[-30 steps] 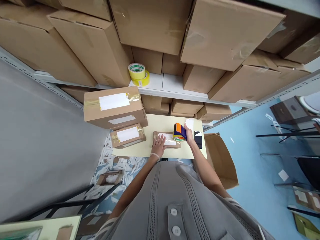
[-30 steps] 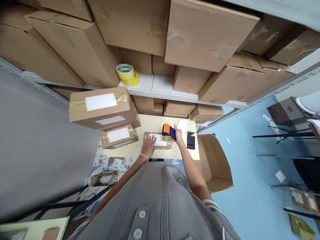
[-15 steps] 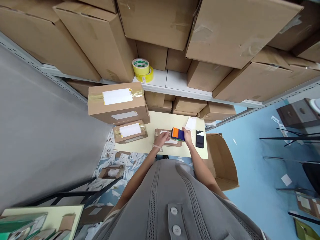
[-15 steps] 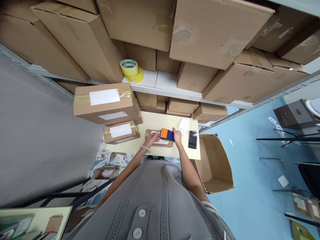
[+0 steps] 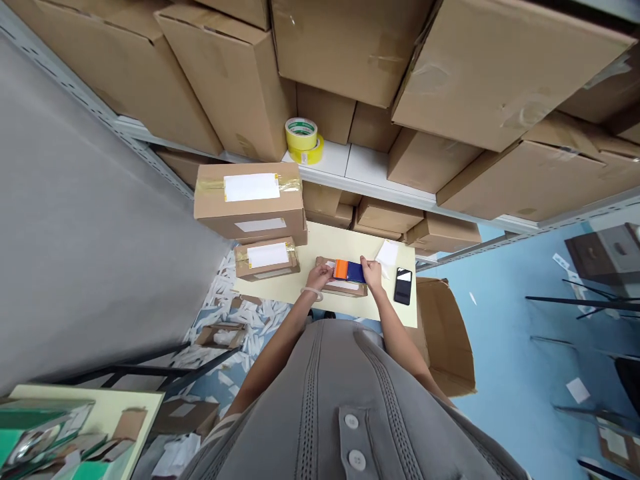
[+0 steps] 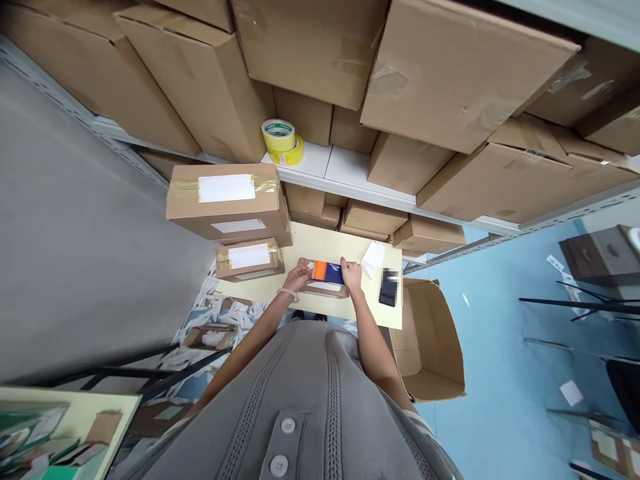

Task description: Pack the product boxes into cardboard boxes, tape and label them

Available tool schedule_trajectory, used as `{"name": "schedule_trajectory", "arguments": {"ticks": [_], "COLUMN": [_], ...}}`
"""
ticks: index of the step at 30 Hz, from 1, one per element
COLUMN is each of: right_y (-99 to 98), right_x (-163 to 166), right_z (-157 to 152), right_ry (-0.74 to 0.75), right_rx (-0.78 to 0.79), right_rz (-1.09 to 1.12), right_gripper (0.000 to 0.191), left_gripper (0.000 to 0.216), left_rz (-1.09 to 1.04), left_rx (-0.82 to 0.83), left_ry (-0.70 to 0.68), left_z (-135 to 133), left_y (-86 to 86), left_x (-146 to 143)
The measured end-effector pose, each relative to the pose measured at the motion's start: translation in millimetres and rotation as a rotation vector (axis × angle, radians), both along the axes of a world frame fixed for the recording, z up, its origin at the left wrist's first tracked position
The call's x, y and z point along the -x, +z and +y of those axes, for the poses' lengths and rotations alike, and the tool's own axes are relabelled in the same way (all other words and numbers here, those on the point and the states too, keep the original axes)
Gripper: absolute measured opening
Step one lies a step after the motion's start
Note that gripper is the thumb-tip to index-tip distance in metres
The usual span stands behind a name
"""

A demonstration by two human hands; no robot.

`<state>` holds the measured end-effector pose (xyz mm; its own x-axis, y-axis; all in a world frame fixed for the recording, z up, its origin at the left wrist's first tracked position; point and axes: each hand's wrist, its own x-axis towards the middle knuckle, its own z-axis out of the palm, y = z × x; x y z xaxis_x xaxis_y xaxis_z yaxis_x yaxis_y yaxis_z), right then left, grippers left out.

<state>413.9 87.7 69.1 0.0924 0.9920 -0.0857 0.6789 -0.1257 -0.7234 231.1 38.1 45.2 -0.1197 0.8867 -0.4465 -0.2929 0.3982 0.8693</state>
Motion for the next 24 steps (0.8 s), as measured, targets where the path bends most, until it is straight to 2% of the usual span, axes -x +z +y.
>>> {"name": "schedule_trajectory", "arguments": {"ticks": [8,15,19,24], "right_y": [6.1,7.4,5.5,2.0], "right_x": [14.9,32.1,37.4,42.1], "right_z": [-4.2,-8.0,-7.7,-5.8], "right_ry": [0.135,0.184,0.208,0.211], "right_rx": [-0.009,-0.028,-0.003,0.014], "right_rz": [-0.24,-0.341,-0.355,-0.395], "right_gripper": [0.052,0.056,0.057,0.058], "left_gripper": [0.015,0.018,0.015,0.013], "left_rz": [0.097,0.213,0.289,0.383], "left_rx": [-0.031,-0.057,-0.052,-0.003], "left_ry": [0.124,0.258,0.341,0.395], "left_z": [0.0,1.7,-3.2,1.5], "left_y": [0.0,-0.6,-11.8,-35.5], "left_x": [15.5,54.4,67.6,53.7]}}
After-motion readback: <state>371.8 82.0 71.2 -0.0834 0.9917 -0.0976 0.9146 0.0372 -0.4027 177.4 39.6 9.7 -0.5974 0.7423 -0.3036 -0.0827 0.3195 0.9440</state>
